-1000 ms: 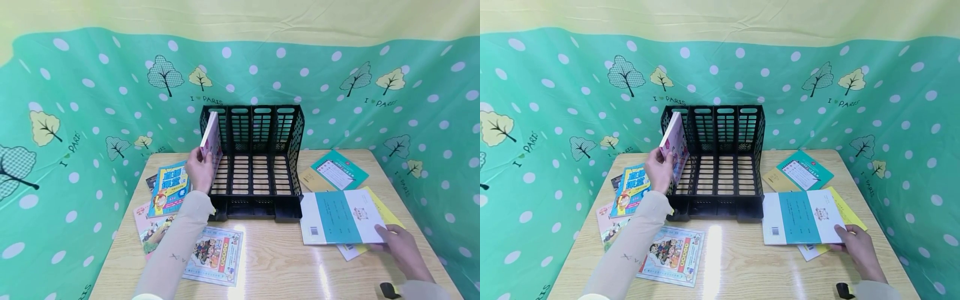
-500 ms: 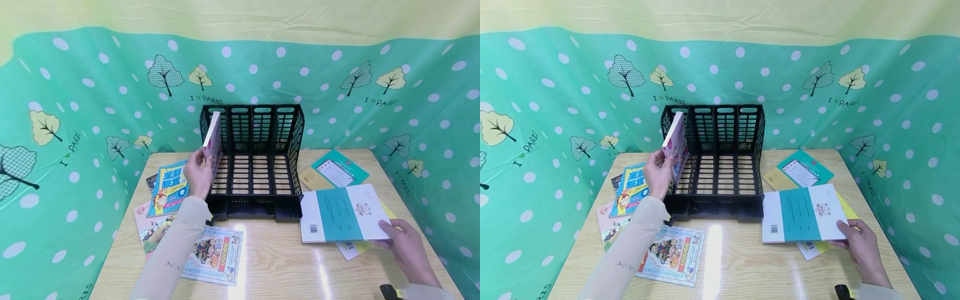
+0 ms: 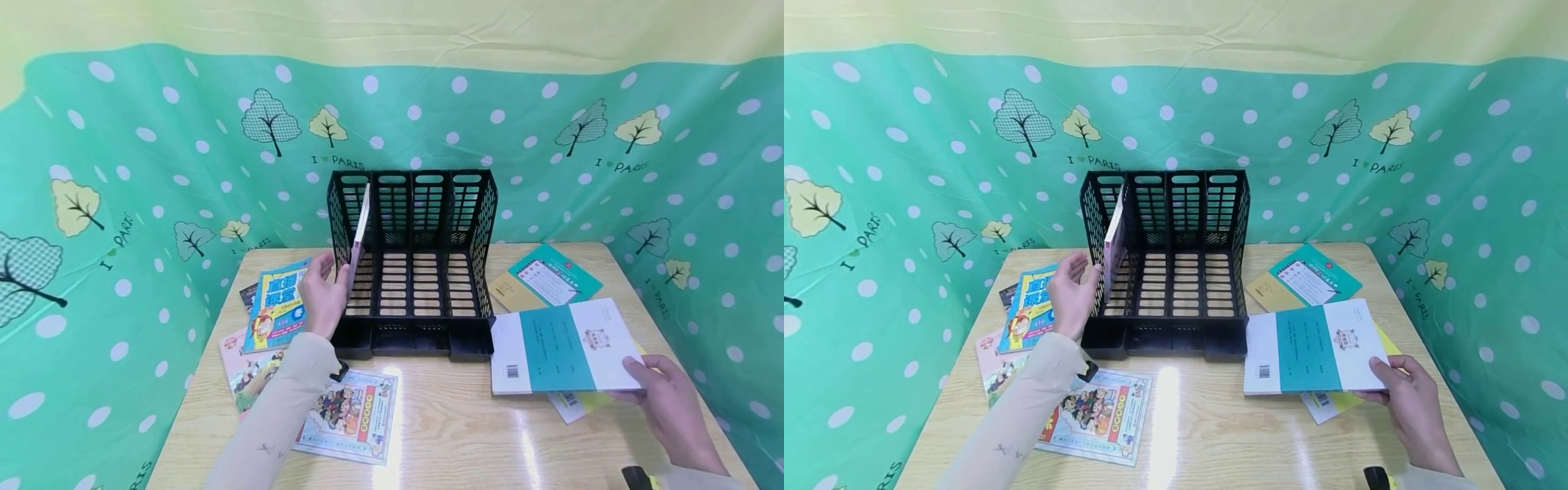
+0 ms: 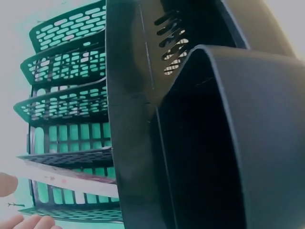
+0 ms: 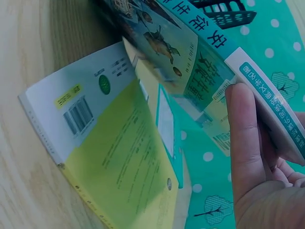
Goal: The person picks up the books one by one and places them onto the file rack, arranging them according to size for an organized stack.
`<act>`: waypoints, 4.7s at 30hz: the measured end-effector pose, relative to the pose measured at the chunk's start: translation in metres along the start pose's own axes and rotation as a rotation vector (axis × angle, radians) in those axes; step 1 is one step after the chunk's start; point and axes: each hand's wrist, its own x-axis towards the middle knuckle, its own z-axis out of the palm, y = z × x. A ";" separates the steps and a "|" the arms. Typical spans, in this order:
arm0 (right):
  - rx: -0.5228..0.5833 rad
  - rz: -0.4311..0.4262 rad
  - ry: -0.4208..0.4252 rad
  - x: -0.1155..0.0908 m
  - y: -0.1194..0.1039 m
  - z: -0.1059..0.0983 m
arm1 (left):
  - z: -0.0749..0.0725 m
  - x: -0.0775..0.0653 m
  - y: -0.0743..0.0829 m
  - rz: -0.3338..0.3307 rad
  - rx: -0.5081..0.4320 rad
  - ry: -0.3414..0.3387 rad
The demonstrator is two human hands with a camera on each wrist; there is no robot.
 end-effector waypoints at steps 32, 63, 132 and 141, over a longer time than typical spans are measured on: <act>-0.394 -0.215 0.126 -0.057 -0.077 0.027 | -0.004 -0.037 0.049 0.366 -0.053 -0.048; 0.241 -0.448 -0.144 -0.068 -0.131 0.090 | 0.014 -0.116 0.142 0.872 -0.095 -0.538; 0.248 -0.855 -0.312 -0.066 -0.122 0.150 | 0.002 -0.085 0.118 0.705 -0.339 -0.282; 0.192 -0.790 -0.314 -0.048 -0.109 0.157 | -0.014 -0.082 0.127 0.501 -0.447 -0.369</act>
